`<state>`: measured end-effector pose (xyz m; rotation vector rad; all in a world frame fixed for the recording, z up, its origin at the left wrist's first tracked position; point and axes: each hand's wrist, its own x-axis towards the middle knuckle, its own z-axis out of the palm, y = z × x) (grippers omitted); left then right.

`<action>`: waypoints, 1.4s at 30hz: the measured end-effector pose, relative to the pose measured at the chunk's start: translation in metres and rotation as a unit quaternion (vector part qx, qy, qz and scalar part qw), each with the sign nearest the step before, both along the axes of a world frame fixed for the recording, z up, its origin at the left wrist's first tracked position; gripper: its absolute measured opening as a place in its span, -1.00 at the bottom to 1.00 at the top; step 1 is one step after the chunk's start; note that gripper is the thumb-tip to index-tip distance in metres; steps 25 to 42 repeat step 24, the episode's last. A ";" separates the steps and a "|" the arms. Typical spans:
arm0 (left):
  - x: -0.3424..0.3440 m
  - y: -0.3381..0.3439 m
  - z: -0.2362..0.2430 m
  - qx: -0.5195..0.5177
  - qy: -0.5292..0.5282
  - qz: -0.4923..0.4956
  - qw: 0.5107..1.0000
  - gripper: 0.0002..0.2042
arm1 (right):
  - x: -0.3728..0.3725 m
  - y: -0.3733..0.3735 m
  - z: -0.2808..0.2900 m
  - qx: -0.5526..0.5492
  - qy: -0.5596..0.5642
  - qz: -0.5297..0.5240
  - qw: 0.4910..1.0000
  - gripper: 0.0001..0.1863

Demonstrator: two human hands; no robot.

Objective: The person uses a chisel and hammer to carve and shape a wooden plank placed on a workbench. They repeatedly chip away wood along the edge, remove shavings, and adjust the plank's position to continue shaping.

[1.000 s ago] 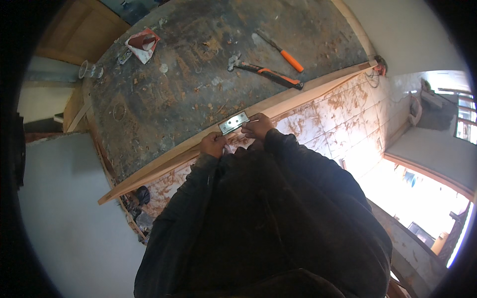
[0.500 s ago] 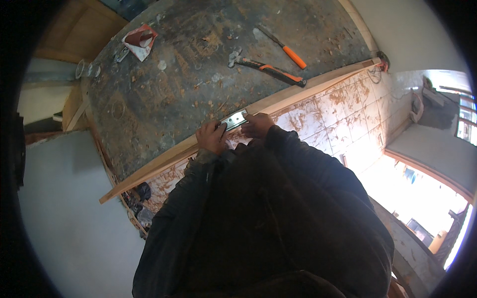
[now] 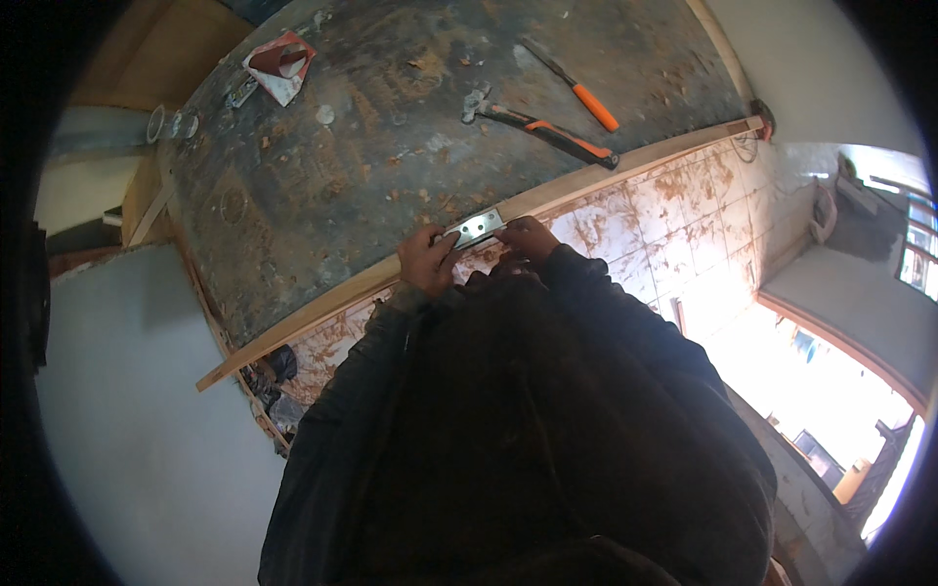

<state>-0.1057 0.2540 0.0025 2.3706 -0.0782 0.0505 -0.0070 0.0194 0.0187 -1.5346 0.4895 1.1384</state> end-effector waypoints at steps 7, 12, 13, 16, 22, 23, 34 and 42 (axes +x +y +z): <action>0.000 -0.005 0.004 0.024 -0.027 0.001 0.999 -0.66 | -0.005 -0.007 -0.015 0.058 -0.040 0.112 0.991 -0.40; -0.001 -0.004 0.006 0.031 -0.011 -0.005 0.999 -0.65 | -0.013 -0.005 -0.017 0.068 -0.054 0.067 0.994 -0.43; 0.000 -0.004 0.006 0.043 -0.019 -0.006 0.999 -0.64 | -0.014 -0.004 -0.016 0.078 -0.030 0.047 0.995 -0.43; -0.002 -0.001 0.003 0.081 -0.003 -0.021 0.996 -0.61 | -0.019 0.001 -0.014 0.105 0.021 -0.007 0.994 -0.47; -0.002 0.003 -0.003 0.082 0.023 -0.054 0.995 -0.48 | -0.027 0.013 -0.014 0.133 0.045 -0.060 0.988 -0.41; -0.001 0.005 -0.004 0.077 0.025 -0.065 0.995 -0.46 | -0.028 0.014 -0.015 0.132 0.038 -0.063 0.989 -0.41; -0.002 0.007 -0.003 0.079 0.025 -0.068 0.994 -0.46 | -0.031 0.016 -0.015 0.131 0.033 -0.064 0.989 -0.40; -0.002 0.007 -0.003 0.079 0.025 -0.068 0.994 -0.46 | -0.031 0.016 -0.015 0.131 0.033 -0.064 0.989 -0.40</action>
